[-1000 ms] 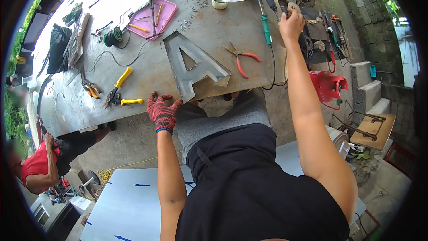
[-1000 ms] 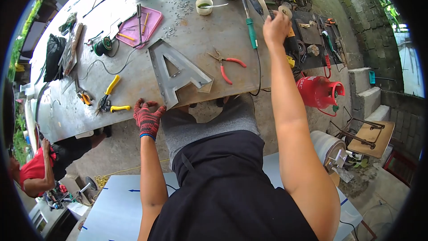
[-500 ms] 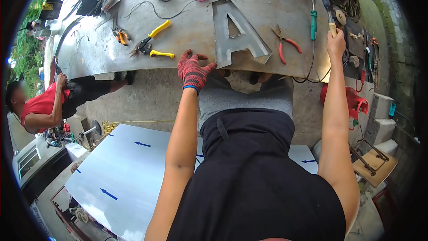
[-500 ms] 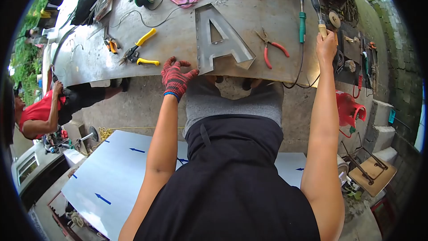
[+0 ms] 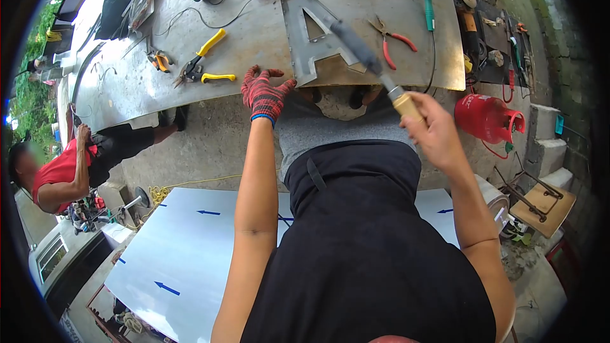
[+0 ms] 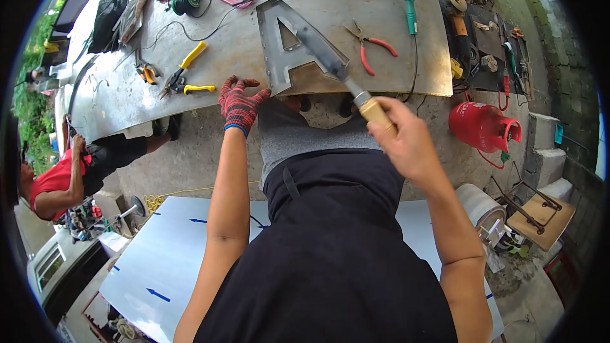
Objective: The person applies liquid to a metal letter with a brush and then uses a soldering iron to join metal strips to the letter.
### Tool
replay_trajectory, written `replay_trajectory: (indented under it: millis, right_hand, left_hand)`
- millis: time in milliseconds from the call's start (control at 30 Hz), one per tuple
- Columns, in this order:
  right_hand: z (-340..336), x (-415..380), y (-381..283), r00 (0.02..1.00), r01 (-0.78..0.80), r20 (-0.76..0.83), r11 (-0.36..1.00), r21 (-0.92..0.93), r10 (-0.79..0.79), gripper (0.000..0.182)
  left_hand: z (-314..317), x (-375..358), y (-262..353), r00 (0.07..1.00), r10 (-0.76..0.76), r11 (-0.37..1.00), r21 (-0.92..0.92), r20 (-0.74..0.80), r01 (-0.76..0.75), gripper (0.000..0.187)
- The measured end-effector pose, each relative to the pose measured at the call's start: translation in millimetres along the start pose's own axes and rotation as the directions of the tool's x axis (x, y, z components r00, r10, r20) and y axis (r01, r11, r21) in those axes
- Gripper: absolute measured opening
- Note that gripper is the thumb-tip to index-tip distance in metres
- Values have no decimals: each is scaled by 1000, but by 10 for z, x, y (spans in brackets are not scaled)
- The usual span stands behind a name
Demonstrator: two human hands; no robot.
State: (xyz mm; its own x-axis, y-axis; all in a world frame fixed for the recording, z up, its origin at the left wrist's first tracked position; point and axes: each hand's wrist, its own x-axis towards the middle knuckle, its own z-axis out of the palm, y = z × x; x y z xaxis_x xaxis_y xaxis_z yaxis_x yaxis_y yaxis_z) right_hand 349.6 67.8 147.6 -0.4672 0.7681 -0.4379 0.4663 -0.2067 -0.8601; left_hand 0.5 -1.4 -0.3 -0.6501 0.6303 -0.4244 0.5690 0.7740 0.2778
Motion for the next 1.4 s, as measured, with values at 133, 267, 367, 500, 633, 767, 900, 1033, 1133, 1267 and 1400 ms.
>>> replay_trajectory:
  millis: [133, 267, 367, 500, 633, 767, 900, 1033, 1133, 1267, 1400]
  right_hand:
    - [297, -133, 141, 995, 12, 103, 987, -162, 5, 36]
    - [450, -141, 165, 991, 41, 130, 973, -227, -11, 35]
    - [468, -102, -58, 978, -61, 185, 981, -185, 96, 32]
    - [449, -18, -181, 935, -185, 270, 965, -184, 231, 33]
    - [468, 37, -286, 925, -184, 281, 950, -252, 254, 34]
    - [523, 80, -369, 914, -184, 300, 938, -295, 274, 33]
    - [559, 105, -400, 917, -163, 297, 931, -326, 265, 33]
    - [605, 98, -426, 918, -176, 287, 929, -327, 275, 32]
    - [613, 87, -440, 917, -180, 281, 923, -340, 282, 33]
    - [628, 84, -437, 921, -180, 269, 920, -348, 281, 33]
    - [637, 83, -467, 926, -153, 274, 923, -354, 259, 32]
  left_hand:
    - [1, -21, 8, 1000, -3, 1000, -5, -2, 3, 49]
    - [-40, -54, 59, 1000, 4, 1000, -14, -11, -4, 46]
    - [-51, -81, 75, 1000, -6, 1000, -12, -3, 6, 44]
    - [-29, -65, 54, 1000, -7, 1000, -19, -12, 7, 41]
    - [-23, -61, 55, 1000, 1, 1000, -31, -14, -1, 41]
    - [-36, -62, 47, 1000, -4, 999, -34, -11, 3, 40]
    - [-21, -59, 43, 1000, 3, 1000, -30, -19, -3, 39]
    - [-17, -70, 38, 1000, 9, 1000, -29, -27, -10, 39]
    - [-10, -61, 30, 1000, 12, 999, -37, -20, -13, 38]
    - [3, -44, 16, 999, 22, 999, -46, -26, -23, 38]
    - [-43, -83, 50, 1000, 20, 999, -42, -20, -21, 38]
